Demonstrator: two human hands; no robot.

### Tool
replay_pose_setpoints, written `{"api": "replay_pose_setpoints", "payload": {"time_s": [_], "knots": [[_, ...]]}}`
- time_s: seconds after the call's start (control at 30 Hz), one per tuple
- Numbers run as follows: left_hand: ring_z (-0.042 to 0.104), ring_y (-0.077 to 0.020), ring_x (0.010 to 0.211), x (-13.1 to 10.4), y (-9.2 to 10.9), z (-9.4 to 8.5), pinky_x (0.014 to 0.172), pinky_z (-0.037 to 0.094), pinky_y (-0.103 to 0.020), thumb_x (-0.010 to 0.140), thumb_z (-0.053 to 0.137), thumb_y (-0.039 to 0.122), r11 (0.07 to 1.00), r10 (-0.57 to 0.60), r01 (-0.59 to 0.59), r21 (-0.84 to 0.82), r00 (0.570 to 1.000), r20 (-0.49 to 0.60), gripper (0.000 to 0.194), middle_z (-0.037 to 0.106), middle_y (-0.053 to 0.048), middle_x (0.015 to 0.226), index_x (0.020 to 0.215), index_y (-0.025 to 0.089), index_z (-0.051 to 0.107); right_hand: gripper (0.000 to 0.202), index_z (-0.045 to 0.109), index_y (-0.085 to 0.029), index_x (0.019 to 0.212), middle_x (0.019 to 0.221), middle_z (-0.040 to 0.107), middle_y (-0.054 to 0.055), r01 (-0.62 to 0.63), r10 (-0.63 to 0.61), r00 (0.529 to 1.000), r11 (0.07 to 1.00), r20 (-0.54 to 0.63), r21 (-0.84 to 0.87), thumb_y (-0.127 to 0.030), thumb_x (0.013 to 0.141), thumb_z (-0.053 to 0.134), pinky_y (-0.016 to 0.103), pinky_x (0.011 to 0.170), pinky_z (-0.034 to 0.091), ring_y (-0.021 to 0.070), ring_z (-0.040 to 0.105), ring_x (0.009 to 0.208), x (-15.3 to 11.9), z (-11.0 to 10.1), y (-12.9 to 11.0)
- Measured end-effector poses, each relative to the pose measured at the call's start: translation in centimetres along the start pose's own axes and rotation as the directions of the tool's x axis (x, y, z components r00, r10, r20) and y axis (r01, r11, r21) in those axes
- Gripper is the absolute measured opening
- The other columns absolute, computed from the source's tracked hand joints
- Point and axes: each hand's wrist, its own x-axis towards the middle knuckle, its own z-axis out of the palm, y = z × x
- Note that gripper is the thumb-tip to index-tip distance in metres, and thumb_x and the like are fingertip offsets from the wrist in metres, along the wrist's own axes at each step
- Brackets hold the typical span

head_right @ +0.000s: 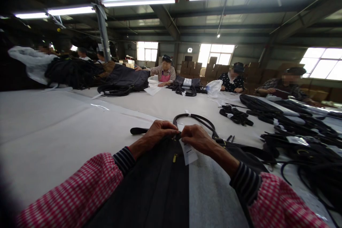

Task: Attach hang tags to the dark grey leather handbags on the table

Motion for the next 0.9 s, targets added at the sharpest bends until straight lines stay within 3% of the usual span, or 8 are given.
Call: {"api": "replay_pose_setpoints", "payload": {"time_s": [0.17,0.33,0.43,0.53,0.67,0.77,0.9], "knots": [[0.063,-0.0149,0.069,0.0,-0.2,0.0,0.067,0.046,-0.026,0.071,0.079,0.03,1.0,0.006,-0.006,0.001,1.0,-0.011,0.022,0.074,-0.005,0.075,0.085,0.012,0.078,0.011,0.072,-0.021,0.088,0.074,0.062,-0.001,0.039,-0.025,0.998,0.95,0.049,-0.309,-0.02,0.085,0.061,0.028,0.065,0.035,0.0157,0.056,0.072,-0.8,0.2,-0.8],[0.069,-0.0183,0.086,0.2,-0.7,-0.1,0.083,0.05,-0.029,0.068,0.075,0.017,1.0,-0.009,0.01,-0.024,0.999,0.036,0.028,0.077,-0.006,0.09,0.095,0.013,0.078,0.014,0.067,-0.023,0.105,0.103,0.062,0.004,0.115,-0.145,0.989,0.83,-0.013,-0.546,-0.022,0.092,0.064,0.03,0.076,0.038,0.0216,0.056,0.1,-1.7,1.2,-0.8],[0.07,-0.0193,0.088,0.1,-0.7,-0.1,0.085,0.051,-0.03,0.064,0.076,0.015,0.999,-0.009,0.011,-0.035,0.999,0.049,0.032,0.078,-0.007,0.093,0.095,0.013,0.078,0.005,0.068,-0.023,0.093,0.101,0.062,0.004,0.094,-0.106,0.994,0.82,0.013,-0.565,-0.024,0.094,0.063,0.031,0.077,0.038,0.0224,0.055,0.103,-1.7,1.3,-0.8],[0.068,-0.0185,0.08,0.1,-0.6,-0.1,0.077,0.051,-0.029,0.068,0.078,0.023,0.999,0.009,-0.01,0.041,0.999,0.032,0.021,0.076,-0.007,0.086,0.087,0.013,0.079,0.016,0.068,-0.022,0.086,0.094,0.062,0.004,0.094,-0.051,0.995,0.817,0.091,-0.569,-0.02,0.097,0.057,0.031,0.076,0.037,0.0213,0.055,0.096,-1.5,1.1,-1.0],[0.065,-0.0179,0.074,0.1,-0.8,0.0,0.072,0.049,-0.028,0.07,0.077,0.027,0.987,0.063,-0.062,0.145,0.998,-0.001,0.016,0.075,-0.005,0.078,0.079,0.014,0.079,0.017,0.068,-0.023,0.084,0.093,0.063,0.004,0.122,-0.043,0.987,0.829,0.155,-0.545,-0.021,0.096,0.057,0.031,0.077,0.037,0.0214,0.056,0.094,-1.5,0.5,-0.7],[0.066,-0.019,0.076,0.0,-1.2,0.1,0.076,0.05,-0.031,0.067,0.076,0.026,0.991,0.059,-0.06,0.118,0.998,0.013,0.017,0.075,-0.006,0.079,0.08,0.015,0.08,0.018,0.066,-0.024,0.083,0.092,0.063,0.004,0.161,-0.087,0.981,0.865,0.174,-0.475,-0.024,0.096,0.055,0.032,0.078,0.04,0.0216,0.058,0.091,-1.9,0.4,0.9],[0.068,-0.021,0.082,0.0,-1.9,0.1,0.085,0.051,-0.034,0.06,0.073,0.019,0.998,0.062,-0.062,0.003,0.997,0.051,0.021,0.076,-0.006,0.082,0.08,0.015,0.08,0.024,0.064,-0.026,0.081,0.089,0.065,0.007,0.199,-0.168,0.98,0.866,0.109,-0.459,-0.032,0.097,0.048,0.036,0.075,0.043,0.0246,0.061,0.085,-1.7,1.4,4.1]]}}
